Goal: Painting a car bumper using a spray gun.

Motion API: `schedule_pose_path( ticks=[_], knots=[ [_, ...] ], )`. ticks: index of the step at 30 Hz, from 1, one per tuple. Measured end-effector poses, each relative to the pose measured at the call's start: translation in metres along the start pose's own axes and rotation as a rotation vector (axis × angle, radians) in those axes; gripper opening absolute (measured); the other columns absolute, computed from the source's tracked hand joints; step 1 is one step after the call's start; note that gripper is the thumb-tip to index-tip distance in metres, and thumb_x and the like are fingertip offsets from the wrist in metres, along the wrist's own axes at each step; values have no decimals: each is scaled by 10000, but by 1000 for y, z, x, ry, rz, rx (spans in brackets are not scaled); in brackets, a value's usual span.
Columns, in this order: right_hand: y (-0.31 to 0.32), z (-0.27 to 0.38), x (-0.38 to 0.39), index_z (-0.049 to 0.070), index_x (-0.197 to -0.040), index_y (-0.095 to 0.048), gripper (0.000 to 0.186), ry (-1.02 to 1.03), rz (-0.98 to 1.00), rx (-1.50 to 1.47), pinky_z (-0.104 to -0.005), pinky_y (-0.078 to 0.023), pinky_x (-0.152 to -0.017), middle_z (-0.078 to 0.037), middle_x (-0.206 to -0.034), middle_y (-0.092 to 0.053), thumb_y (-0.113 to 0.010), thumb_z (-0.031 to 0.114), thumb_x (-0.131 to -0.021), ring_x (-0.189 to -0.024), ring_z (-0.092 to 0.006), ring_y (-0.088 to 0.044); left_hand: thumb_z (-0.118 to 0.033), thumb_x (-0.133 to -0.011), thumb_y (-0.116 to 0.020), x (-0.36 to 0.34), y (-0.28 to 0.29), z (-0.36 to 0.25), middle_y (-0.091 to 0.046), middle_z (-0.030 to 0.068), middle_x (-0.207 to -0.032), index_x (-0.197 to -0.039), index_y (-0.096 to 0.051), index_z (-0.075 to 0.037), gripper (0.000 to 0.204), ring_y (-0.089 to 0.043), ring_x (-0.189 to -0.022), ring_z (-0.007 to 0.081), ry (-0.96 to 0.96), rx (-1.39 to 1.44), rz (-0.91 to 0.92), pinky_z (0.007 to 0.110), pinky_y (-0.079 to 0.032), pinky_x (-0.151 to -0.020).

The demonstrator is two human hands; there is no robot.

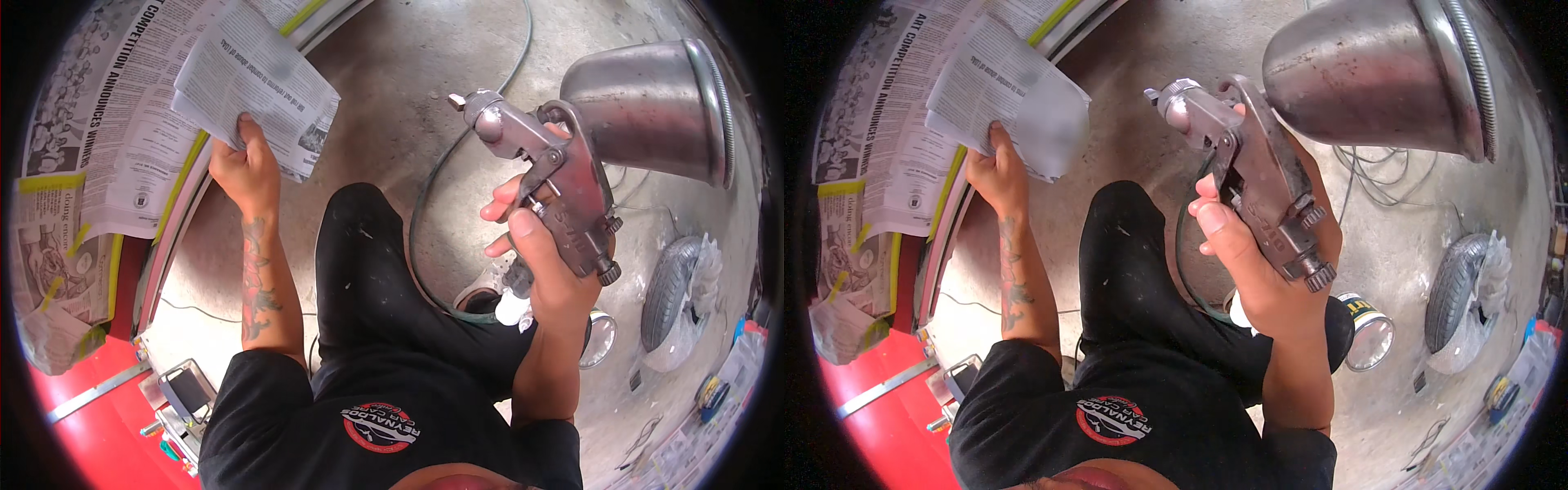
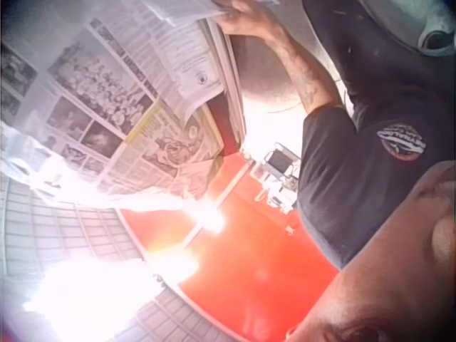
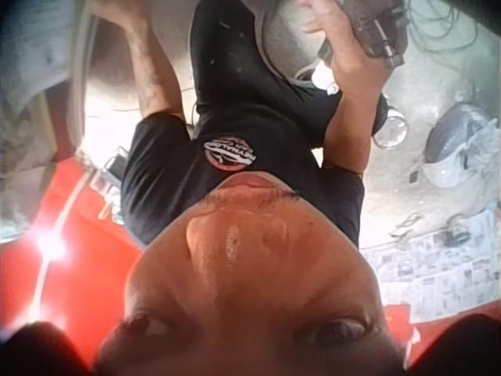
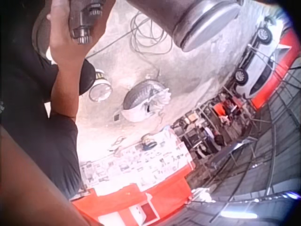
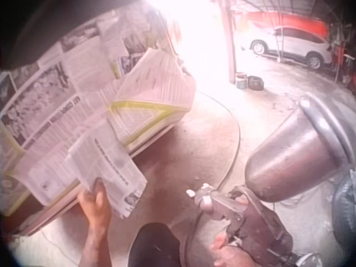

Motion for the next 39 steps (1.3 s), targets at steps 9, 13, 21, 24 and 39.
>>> schedule_pose_path(
  ticks=[9, 13, 21, 24, 39],
  knots=[
    [-3, -6, 1, -51, -1321, -469, 539, 14, 159, -6, -238, -534, -600, -119, -957, -650, -650, 5, -816, -766, -139, -651, -90, -919, -597, 1, 4, 6, -692, 87, -863, -986, -640, 103, 209, -593, -779, 105, 30, -28, 18, 247, -470, -711],
    [-1, 1, -3, -51, -1336, -453, 544, 32, 37, 10, -242, -537, -577, -116, -954, -642, -639, 15, -829, -759, -146, -648, -89, -918, -600, 1, 3, 6, -693, 90, -864, -980, -642, 99, 203, -594, -780, 104, -17, -16, -16, 246, -470, -710],
    [0, -1, -1, -54, -1330, -455, 546, -19, 55, -39, -234, -535, -590, -120, -934, -650, -639, -1, -819, -789, -150, -652, -75, -903, -599, 1, 3, 1, -671, 88, -739, -926, -644, 79, 163, -571, -646, 109, -22, -4, -31, 258, -463, -612],
    [-4, -4, 0, -57, -1316, -469, 536, -34, 109, -72, -228, -531, -612, -121, -931, -657, -641, -13, -811, -791, -136, -648, -73, -904, -599, 2, 2, 1, -664, 80, -731, -915, -645, 78, 158, -567, -643, 101, -56, -10, -59, 253, -459, -607],
    [5, -22, -11, -32, -1337, -452, 492, 34, -23, 79, -265, -529, -536, -124, -958, -647, -586, 36, -869, -806, -195, -662, -101, -923, -594, 57, 6, 31, -652, 44, -685, -866, -650, 70, 189, -537, -625, 67, 80, 12, 46, 235, -441, -582]
  ],
)
Point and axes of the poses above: each hand's wrist, its own x-axis away from the middle knuckle, its own y-axis out of the back of the hand, z = x × y, the point moved 4 cm from there along -x, towards the middle knuckle
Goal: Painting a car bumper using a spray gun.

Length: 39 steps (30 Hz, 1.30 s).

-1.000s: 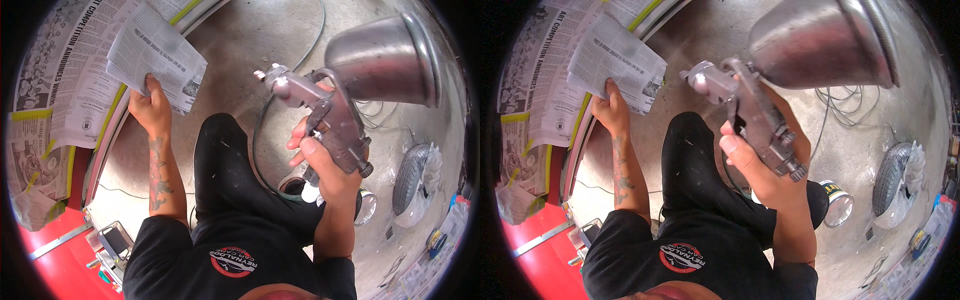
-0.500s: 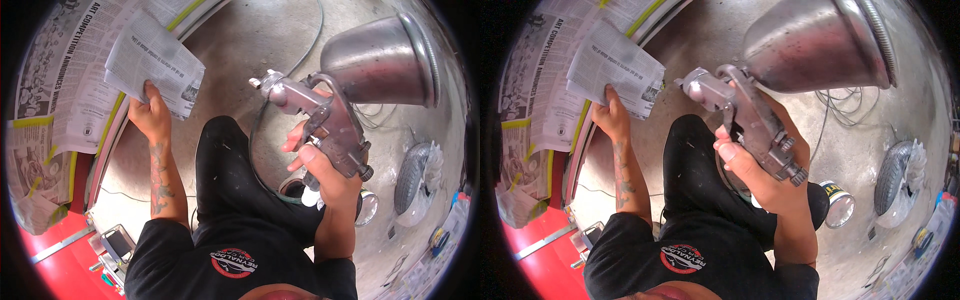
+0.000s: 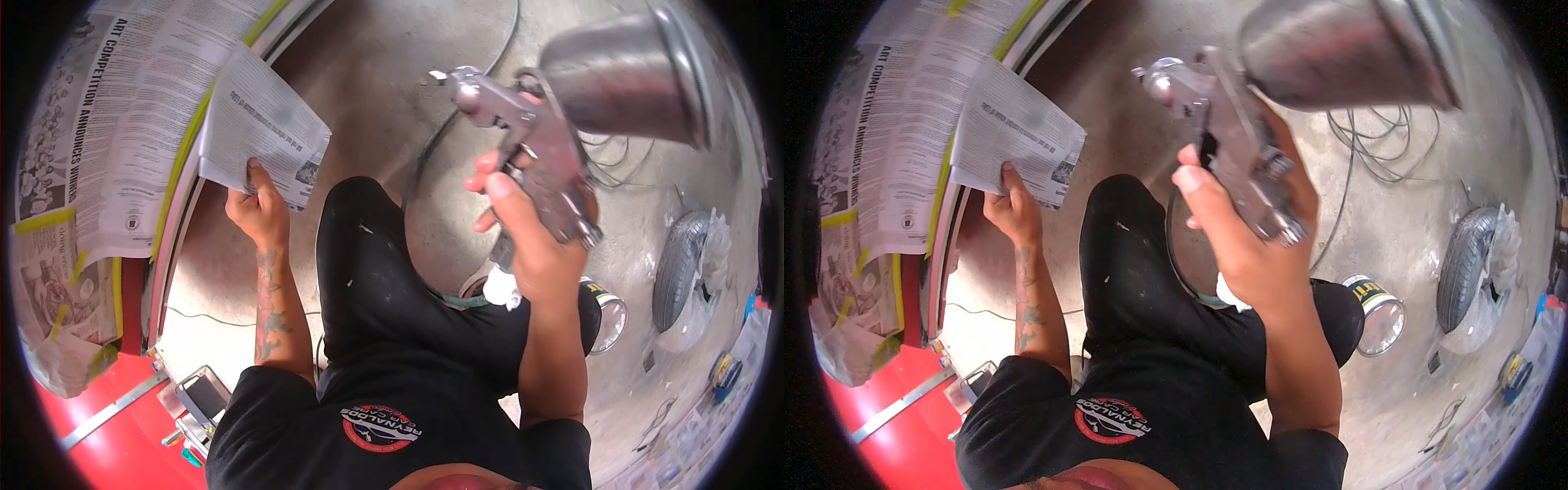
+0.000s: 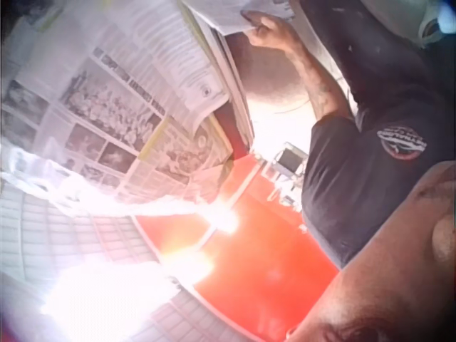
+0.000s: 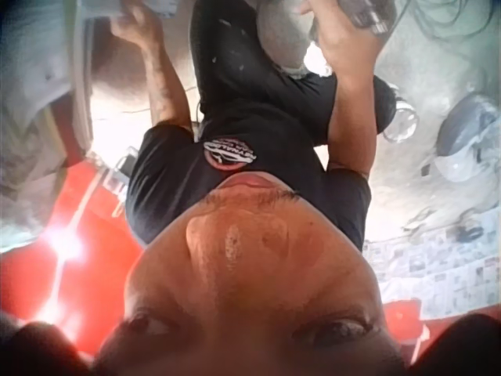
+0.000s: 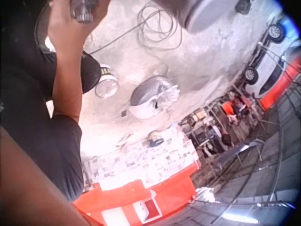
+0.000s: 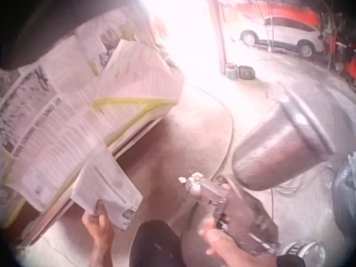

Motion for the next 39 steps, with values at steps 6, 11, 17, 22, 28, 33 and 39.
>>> schedule_pose_path(
  ticks=[6, 11, 17, 22, 28, 33, 39],
  knots=[
    [-15, -28, -5, 3, -1320, -490, 522, -6, 20, -58, -236, -499, -715, -66, -929, -664, -668, 9, -830, -807, -91, -621, -108, -923, -594, 9, -10, 11, -635, 56, -642, -858, -634, 66, 191, -530, -596, 67, -31, -99, 56, 251, -442, -559],
    [-21, -30, -6, 3, -1307, -496, 506, -43, 83, -57, -240, -490, -775, -72, -945, -667, -671, 25, -833, -832, -96, -624, -108, -921, -596, 8, -13, 13, -657, 74, -680, -892, -648, 69, 187, -550, -608, 81, -66, -87, 31, 254, -450, -565],
    [-20, -35, -12, -26, -1236, -539, 397, 45, 87, -49, -254, -529, -539, -94, -927, -662, -651, 53, -863, -759, -154, -660, -102, -922, -601, 5, -12, 11, -685, 99, -756, -948, -660, 78, 191, -596, -645, 110, -75, -62, 7, 255, -470, -600],
    [-8, -29, -18, -36, -1159, -588, 317, 30, -78, -44, -288, -550, -528, -114, -920, -661, -646, 82, -870, -735, -174, -662, -96, -923, -603, 3, -10, 8, -691, 101, -792, -959, -660, 87, 195, -605, -678, 112, -56, -53, -5, 250, -479, -628],
    [-4, -29, -19, -41, -1188, -574, 350, 24, -120, -78, -296, -552, -529, -123, -926, -661, -637, 106, -876, -748, -181, -662, -94, -927, -596, 1, -13, 5, -691, 86, -801, -966, -660, 86, 195, -593, -688, 95, -62, -52, -1, 239, -475, -630],
    [-14, -31, -11, -37, -1242, -542, 404, 42, 10, -3, -275, -541, -532, -113, -913, -659, -641, 71, -866, -748, -170, -660, -93, -928, -593, -2, -13, 9, -692, 85, -795, -970, -659, 85, 195, -592, -683, 97, -33, -62, -6, 234, -472, -633],
    [-23, -32, -4, 14, -1305, -507, 513, -113, 155, -112, -257, -511, -785, -112, -1025, -669, -696, 48, -829, -894, -130, -655, -85, -926, -590, -10, -21, 4, -700, 107, -828, -989, -655, 93, 200, -592, -702, 107, -94, -68, -17, 242, -473, -644]
  ],
)
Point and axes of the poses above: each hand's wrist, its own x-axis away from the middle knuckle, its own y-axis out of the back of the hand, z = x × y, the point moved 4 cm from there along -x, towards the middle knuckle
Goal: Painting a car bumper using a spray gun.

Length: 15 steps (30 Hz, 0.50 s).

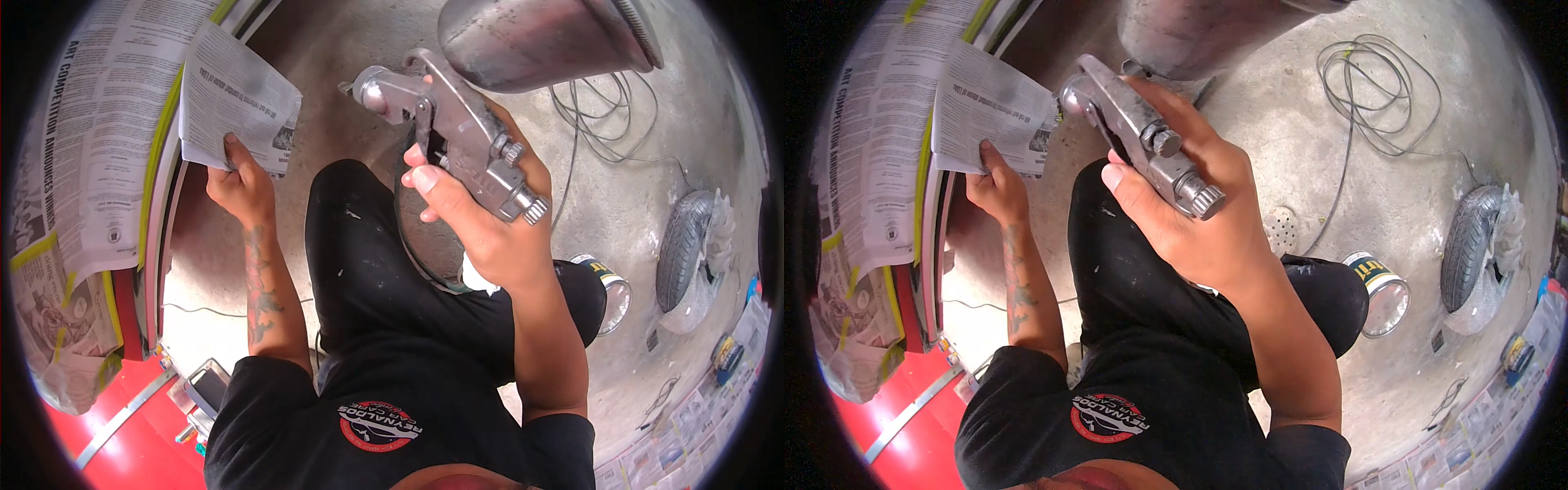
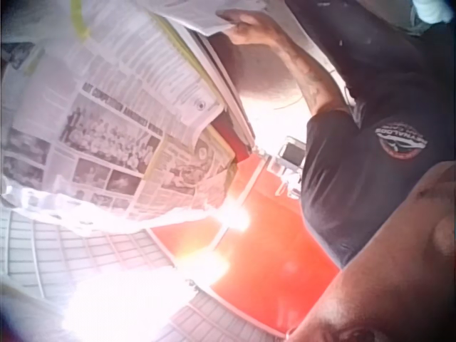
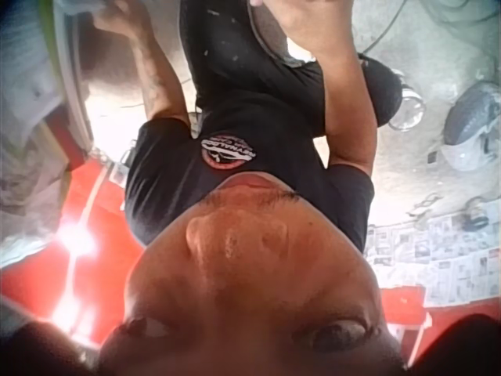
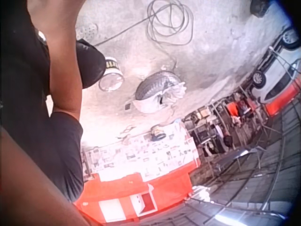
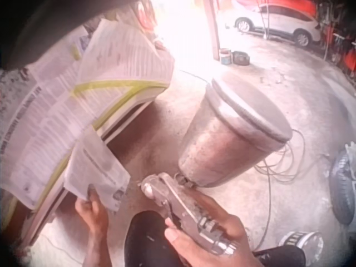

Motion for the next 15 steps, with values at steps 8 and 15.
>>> schedule_pose_path(
  ticks=[8, 15],
  knots=[
    [10, 3, -7, -34, -1266, -517, 444, 106, -92, 85, -262, -540, -638, -115, -946, -663, -656, 52, -854, -795, -151, -660, -115, -939, -589, -9, -5, -1, -707, 90, -855, -1006, -660, 101, 237, -585, -736, 93, -24, 3, -15, 232, -474, -670],
    [22, 4, -10, -8, -1265, -510, 452, 145, -255, -6, -226, -553, -550, -77, -894, -664, -667, 55, -846, -740, -115, -663, -112, -935, -589, -9, -6, -5, -707, 95, -901, -1022, -660, 93, 234, -607, -782, 104, 3, -21, 4, 244, -485, -704]
  ],
)
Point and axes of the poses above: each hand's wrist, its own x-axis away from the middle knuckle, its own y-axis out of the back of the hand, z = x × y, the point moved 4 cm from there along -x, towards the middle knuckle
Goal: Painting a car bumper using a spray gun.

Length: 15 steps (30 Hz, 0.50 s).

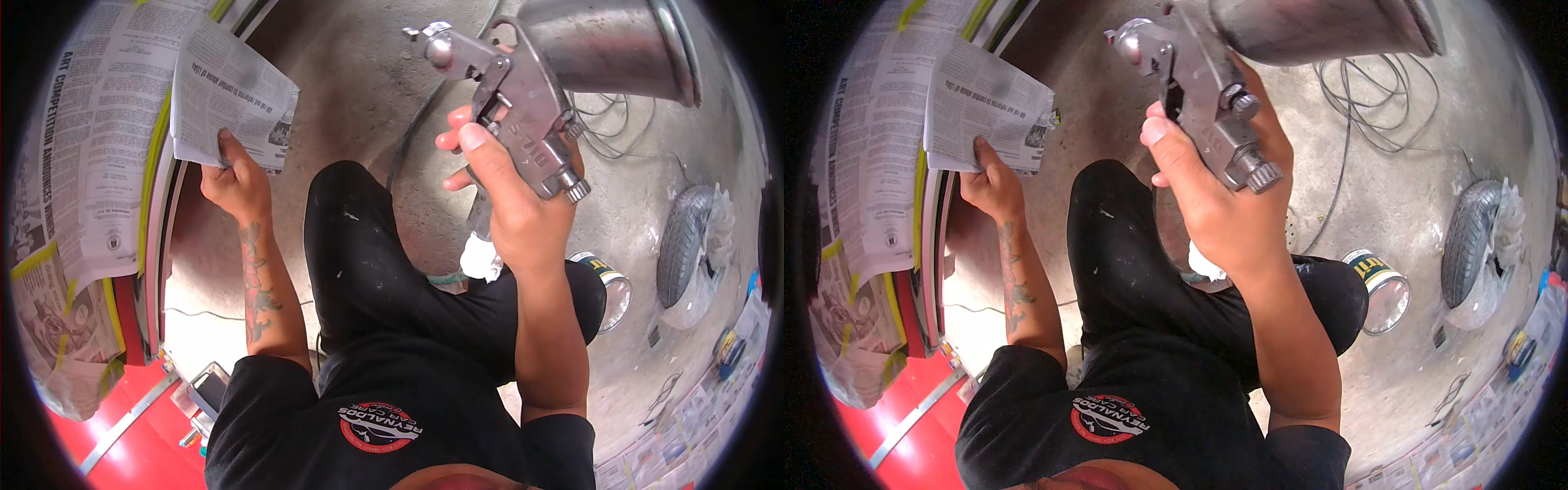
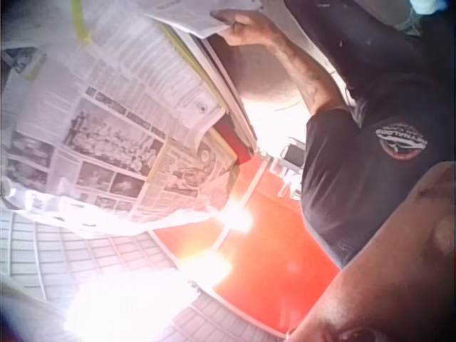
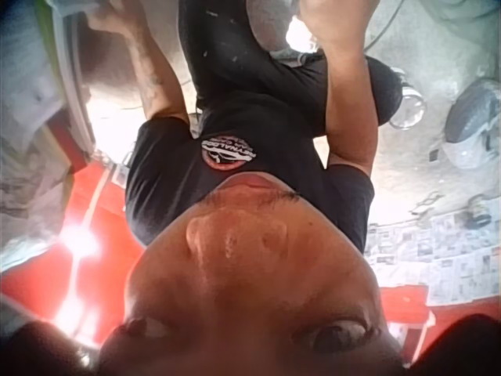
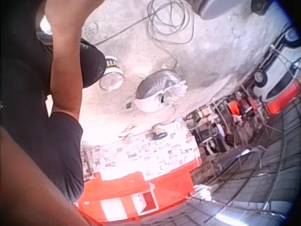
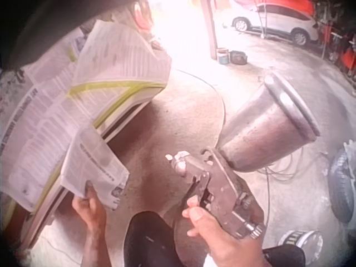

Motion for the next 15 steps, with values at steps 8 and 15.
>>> schedule_pose_path(
  ticks=[8, 15],
  knots=[
    [-3, 0, -2, -52, -1043, -622, 220, -7, 67, 54, -306, -562, -529, -139, -917, -661, -631, 85, -870, -771, -211, -677, -91, -923, -602, -1, -1, 0, -712, 112, -835, -988, -660, 90, 201, -611, -691, 104, -53, 43, -31, 245, -482, -631],
    [2, 2, -4, -53, -1033, -625, 228, -16, 28, 51, -310, -566, -538, -136, -931, -660, -631, 112, -875, -774, -212, -677, -95, -925, -597, 0, 0, 0, -715, 123, -848, -984, -660, 95, 209, -629, -700, 121, -51, 36, -19, 250, -487, -633]
  ],
)
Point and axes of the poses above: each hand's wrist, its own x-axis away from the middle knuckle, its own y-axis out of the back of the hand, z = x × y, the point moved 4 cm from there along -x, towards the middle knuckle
